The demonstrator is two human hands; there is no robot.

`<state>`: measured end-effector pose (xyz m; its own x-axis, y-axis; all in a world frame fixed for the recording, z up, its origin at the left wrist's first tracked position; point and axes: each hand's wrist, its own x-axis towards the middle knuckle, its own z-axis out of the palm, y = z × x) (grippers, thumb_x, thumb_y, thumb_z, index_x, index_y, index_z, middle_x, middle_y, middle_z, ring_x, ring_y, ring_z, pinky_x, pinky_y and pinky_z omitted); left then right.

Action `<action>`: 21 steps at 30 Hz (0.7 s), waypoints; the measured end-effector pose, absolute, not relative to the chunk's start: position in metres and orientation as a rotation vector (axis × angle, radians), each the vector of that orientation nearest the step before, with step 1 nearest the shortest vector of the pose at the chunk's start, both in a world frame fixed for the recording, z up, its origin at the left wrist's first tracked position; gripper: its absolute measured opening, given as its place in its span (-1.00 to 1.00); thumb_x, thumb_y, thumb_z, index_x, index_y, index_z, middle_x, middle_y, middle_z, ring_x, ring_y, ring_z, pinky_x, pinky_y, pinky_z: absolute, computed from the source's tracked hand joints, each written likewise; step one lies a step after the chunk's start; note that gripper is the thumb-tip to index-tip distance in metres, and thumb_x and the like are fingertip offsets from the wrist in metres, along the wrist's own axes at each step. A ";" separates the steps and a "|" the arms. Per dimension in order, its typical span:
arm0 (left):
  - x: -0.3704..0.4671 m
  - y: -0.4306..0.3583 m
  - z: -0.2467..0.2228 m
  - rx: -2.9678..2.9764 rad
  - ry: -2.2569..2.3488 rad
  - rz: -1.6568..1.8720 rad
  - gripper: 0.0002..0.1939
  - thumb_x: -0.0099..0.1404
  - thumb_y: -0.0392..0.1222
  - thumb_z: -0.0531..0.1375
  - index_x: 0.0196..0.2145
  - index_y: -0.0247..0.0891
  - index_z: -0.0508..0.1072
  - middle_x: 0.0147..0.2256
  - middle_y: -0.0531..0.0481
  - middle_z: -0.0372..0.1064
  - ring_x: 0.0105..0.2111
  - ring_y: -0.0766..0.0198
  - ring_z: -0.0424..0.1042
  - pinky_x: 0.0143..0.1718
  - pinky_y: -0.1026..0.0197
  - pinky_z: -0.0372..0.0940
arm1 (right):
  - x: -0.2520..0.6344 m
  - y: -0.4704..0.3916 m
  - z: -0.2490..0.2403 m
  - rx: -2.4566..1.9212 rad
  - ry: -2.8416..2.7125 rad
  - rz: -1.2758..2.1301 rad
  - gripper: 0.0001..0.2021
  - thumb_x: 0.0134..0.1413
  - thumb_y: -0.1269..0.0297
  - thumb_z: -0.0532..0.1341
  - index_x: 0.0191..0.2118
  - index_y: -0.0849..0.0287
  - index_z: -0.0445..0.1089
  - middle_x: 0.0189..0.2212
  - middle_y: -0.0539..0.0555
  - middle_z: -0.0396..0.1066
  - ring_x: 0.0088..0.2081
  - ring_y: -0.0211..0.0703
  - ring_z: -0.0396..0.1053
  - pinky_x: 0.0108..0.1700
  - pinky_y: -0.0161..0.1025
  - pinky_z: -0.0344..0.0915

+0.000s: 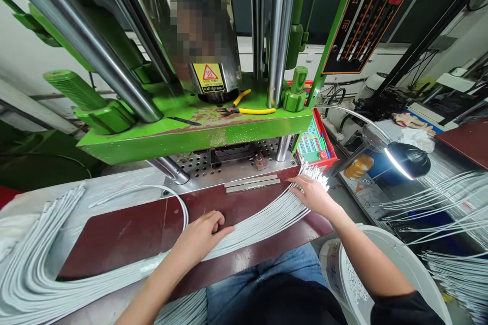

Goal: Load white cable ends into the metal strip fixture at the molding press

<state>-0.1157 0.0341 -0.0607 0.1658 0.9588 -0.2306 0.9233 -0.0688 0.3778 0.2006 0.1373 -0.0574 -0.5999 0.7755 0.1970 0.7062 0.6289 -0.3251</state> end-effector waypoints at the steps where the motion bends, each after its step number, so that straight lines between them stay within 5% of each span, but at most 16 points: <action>1: -0.120 0.033 -0.062 2.041 1.772 0.103 -0.73 0.28 0.05 0.05 -0.38 -0.20 0.31 -0.43 0.06 0.32 -0.43 0.23 0.35 -0.42 0.22 0.15 | 0.207 0.135 -0.058 -1.191 -2.549 0.302 -0.73 0.26 0.26 0.03 -0.05 0.26 0.33 -0.20 0.17 0.40 -0.12 -0.07 0.33 -0.06 -0.12 0.28; 9: -0.124 0.030 -0.074 2.405 1.841 0.145 -0.74 0.35 -0.04 0.00 -0.33 -0.25 0.35 -0.34 -0.04 0.34 -0.29 0.13 0.38 -0.30 0.16 0.21 | 0.189 0.136 -0.054 -1.269 -2.642 0.118 -0.73 0.25 0.25 0.05 -0.10 0.30 0.38 -0.25 0.19 0.43 -0.17 -0.01 0.36 -0.07 -0.08 0.27; 15: -0.127 0.034 -0.069 2.163 1.717 0.386 -0.80 0.30 -0.11 0.03 -0.39 -0.23 0.37 -0.33 -0.06 0.32 -0.26 0.13 0.33 -0.27 0.15 0.19 | 0.136 0.124 -0.048 -0.977 -2.759 0.333 -0.72 0.26 0.21 0.03 -0.11 0.23 0.39 -0.22 0.13 0.43 -0.15 -0.09 0.34 -0.06 -0.17 0.26; 21: -0.131 0.041 -0.062 1.831 1.719 0.474 -0.79 0.28 -0.09 0.01 -0.38 -0.25 0.31 -0.54 0.05 0.29 -0.53 0.29 0.27 -0.47 0.25 0.18 | 0.107 0.122 -0.057 -0.877 -2.888 0.416 -0.69 0.16 0.11 0.15 -0.10 0.20 0.39 -0.19 0.13 0.44 -0.11 -0.05 0.36 -0.09 -0.20 0.27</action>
<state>-0.1314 0.0409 -0.0617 0.1075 0.9860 -0.1279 0.7808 -0.0041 0.6248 0.1074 0.1215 -0.0569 -0.8301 0.5575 0.0109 0.5317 0.7974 -0.2855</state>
